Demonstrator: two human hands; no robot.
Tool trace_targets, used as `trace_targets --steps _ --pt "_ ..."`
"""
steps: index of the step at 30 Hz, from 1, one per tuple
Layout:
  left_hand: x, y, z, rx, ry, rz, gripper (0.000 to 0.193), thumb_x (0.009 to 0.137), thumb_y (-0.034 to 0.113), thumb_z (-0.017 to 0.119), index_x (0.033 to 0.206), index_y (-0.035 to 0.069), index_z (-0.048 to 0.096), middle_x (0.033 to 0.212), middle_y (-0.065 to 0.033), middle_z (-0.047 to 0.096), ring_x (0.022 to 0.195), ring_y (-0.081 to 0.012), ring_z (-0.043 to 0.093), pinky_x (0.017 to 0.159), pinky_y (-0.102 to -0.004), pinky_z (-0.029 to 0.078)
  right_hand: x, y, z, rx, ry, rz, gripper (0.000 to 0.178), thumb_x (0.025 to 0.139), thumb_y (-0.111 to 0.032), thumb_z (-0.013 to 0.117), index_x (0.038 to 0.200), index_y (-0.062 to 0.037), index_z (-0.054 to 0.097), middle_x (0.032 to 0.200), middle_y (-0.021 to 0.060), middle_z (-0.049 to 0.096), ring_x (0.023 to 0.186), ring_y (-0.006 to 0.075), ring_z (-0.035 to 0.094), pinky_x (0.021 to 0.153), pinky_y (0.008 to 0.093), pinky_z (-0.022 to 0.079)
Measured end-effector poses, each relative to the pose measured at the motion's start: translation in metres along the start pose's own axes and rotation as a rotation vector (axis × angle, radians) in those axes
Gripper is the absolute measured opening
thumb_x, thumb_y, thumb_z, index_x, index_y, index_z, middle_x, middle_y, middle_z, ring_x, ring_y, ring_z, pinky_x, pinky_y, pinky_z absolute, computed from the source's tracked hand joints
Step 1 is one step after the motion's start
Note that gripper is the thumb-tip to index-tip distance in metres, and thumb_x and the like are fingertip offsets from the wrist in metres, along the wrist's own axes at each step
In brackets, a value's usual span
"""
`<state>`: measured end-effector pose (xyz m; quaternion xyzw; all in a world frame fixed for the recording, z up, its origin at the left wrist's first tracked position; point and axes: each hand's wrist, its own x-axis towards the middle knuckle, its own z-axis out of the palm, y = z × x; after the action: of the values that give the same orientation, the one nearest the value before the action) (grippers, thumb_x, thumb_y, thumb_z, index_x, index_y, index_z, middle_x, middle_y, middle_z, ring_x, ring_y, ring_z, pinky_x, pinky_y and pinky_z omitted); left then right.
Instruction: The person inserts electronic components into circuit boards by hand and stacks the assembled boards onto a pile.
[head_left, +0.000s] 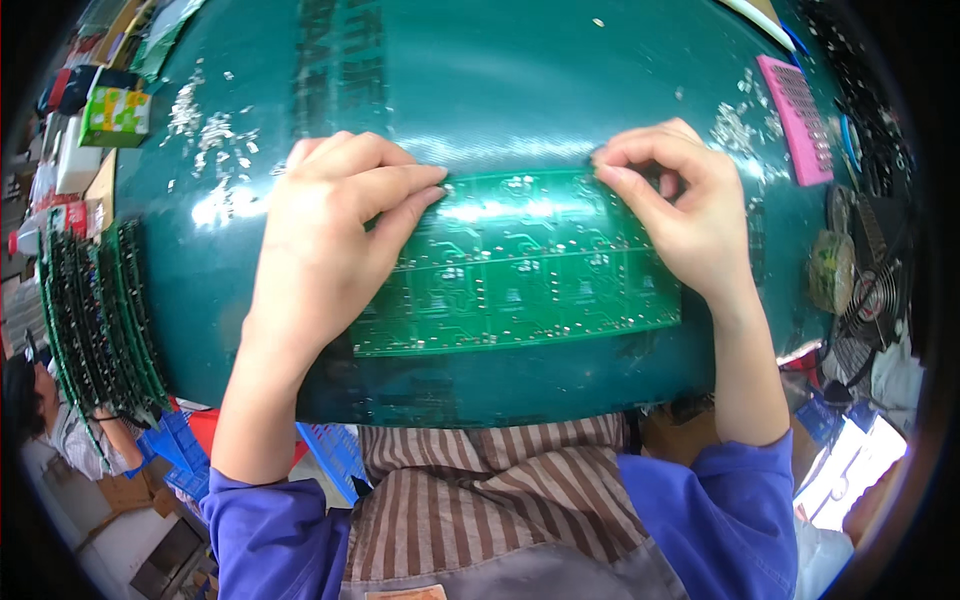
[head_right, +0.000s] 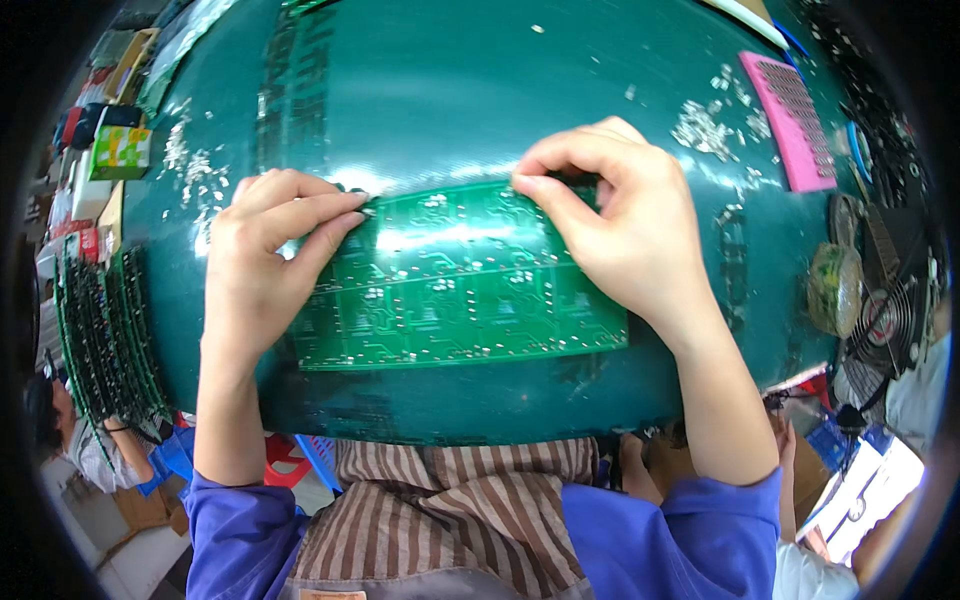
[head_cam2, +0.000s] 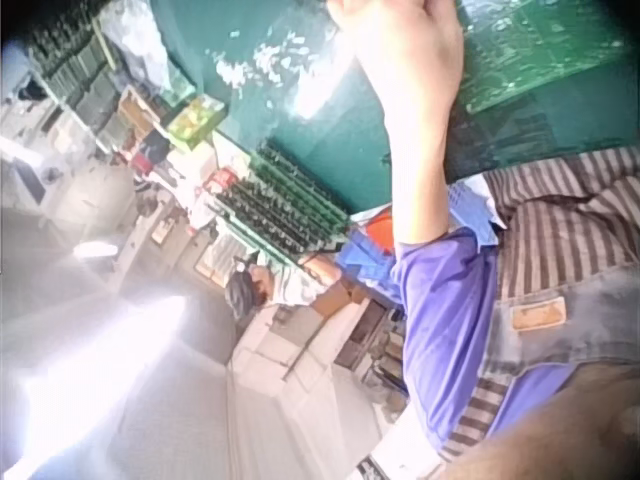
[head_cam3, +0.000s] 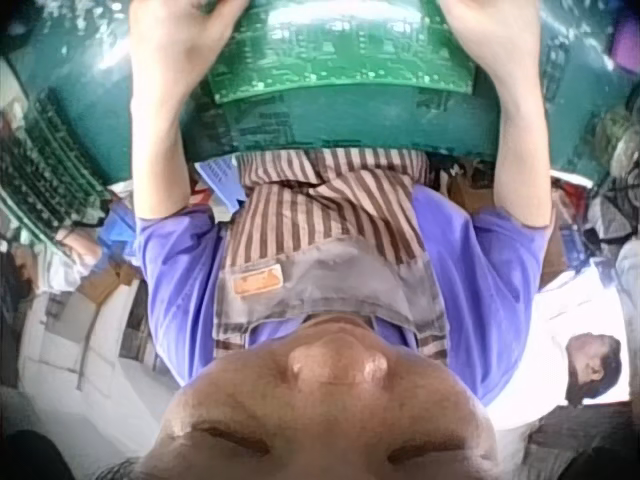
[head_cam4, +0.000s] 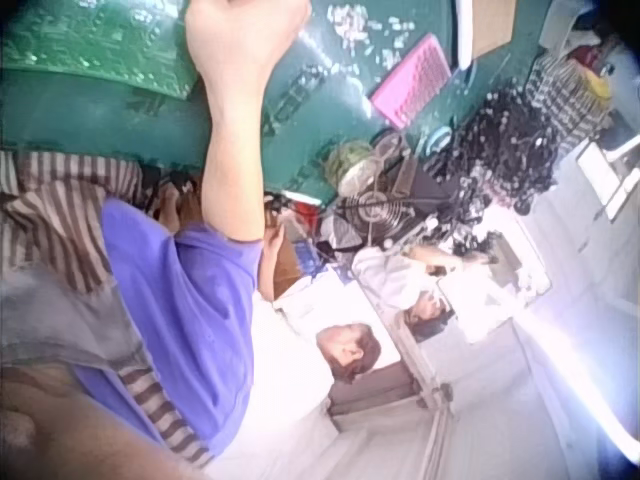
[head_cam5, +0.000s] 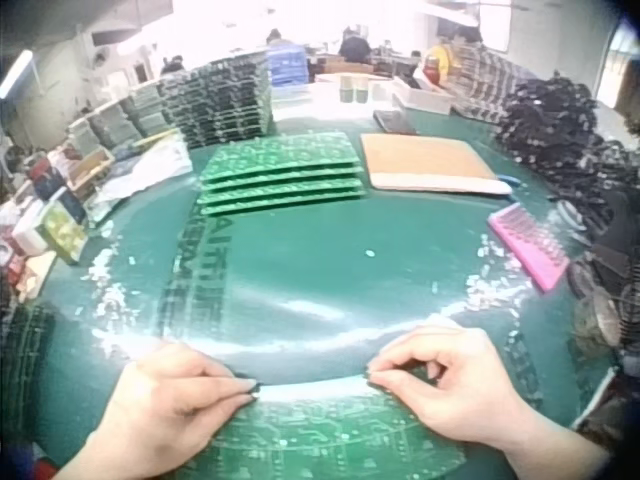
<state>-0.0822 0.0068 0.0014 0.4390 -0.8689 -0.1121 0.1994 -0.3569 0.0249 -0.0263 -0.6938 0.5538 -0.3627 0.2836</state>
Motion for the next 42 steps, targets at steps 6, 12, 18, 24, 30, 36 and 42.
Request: trace_targets --steps 6,12,18,24,30,36,42 --pt "-0.019 -0.035 -0.024 0.065 0.330 -0.316 0.014 0.086 0.001 0.069 0.098 0.004 0.076 0.090 -0.0125 0.072 0.084 -0.0286 0.071 0.075 -0.0329 0.054 -0.006 0.004 -0.004 -0.035 -0.001 0.042 0.006 0.083 -0.006 0.076 0.089 -0.0069 0.077 0.089 0.0010 0.075 0.079 0.0103 0.057 0.061 0.0249 0.036" --pt "-0.045 -0.052 -0.037 0.019 0.201 -0.741 0.019 0.087 0.011 0.076 0.102 0.000 0.075 0.086 -0.0052 0.074 0.083 -0.0089 0.066 0.075 -0.0239 0.048 -0.005 -0.001 -0.006 -0.062 -0.022 0.000 0.005 0.084 -0.004 0.075 0.089 -0.0053 0.075 0.089 0.0016 0.073 0.078 0.0117 0.056 0.061 0.0256 0.037" --pt "-0.036 -0.053 -0.025 -0.011 0.289 -0.549 0.018 0.086 0.014 0.079 0.098 0.001 0.076 0.084 -0.0036 0.072 0.078 -0.0086 0.062 0.073 -0.0241 0.046 -0.005 -0.003 -0.006 -0.073 0.006 0.000 0.004 0.083 -0.003 0.074 0.087 -0.0035 0.074 0.085 0.0033 0.071 0.076 0.0130 0.057 0.063 0.0262 0.040" --pt "-0.030 -0.066 -0.030 0.076 0.136 -0.400 0.015 0.085 0.007 0.075 0.098 0.000 0.075 0.087 -0.0090 0.073 0.081 -0.0171 0.068 0.077 -0.0315 0.050 -0.003 -0.002 -0.002 -0.070 0.008 0.003 0.005 0.083 -0.006 0.075 0.088 -0.0048 0.075 0.084 0.0044 0.071 0.076 0.0156 0.059 0.061 0.0279 0.043" --pt "-0.035 -0.071 -0.025 0.394 0.083 -0.116 0.012 0.089 0.010 0.072 0.098 0.004 0.067 0.093 -0.0082 0.069 0.087 -0.0235 0.066 0.082 -0.0359 0.045 -0.004 -0.002 -0.004 -0.074 0.000 -0.008 0.005 0.083 -0.007 0.075 0.087 -0.0051 0.075 0.084 0.0045 0.072 0.076 0.0165 0.059 0.060 0.0285 0.043" --pt "-0.041 -0.068 -0.024 0.336 0.247 -0.190 0.010 0.091 0.009 0.070 0.098 0.003 0.066 0.094 -0.0076 0.069 0.089 -0.0259 0.066 0.085 -0.0371 0.048 -0.006 -0.006 -0.001 -0.136 0.030 -0.044 0.004 0.082 -0.005 0.075 0.085 -0.0043 0.074 0.084 0.0056 0.072 0.080 0.0193 0.063 0.064 0.0305 0.048" --pt "-0.049 -0.068 -0.029 0.013 0.364 -0.464 0.012 0.093 0.004 0.070 0.104 0.000 0.072 0.094 -0.0051 0.072 0.089 -0.0095 0.065 0.082 -0.0250 0.050 -0.006 -0.006 0.000 -0.203 0.041 -0.166 0.006 0.080 -0.001 0.076 0.085 -0.0026 0.072 0.086 0.0076 0.073 0.085 0.0236 0.066 0.070 0.0337 0.053"
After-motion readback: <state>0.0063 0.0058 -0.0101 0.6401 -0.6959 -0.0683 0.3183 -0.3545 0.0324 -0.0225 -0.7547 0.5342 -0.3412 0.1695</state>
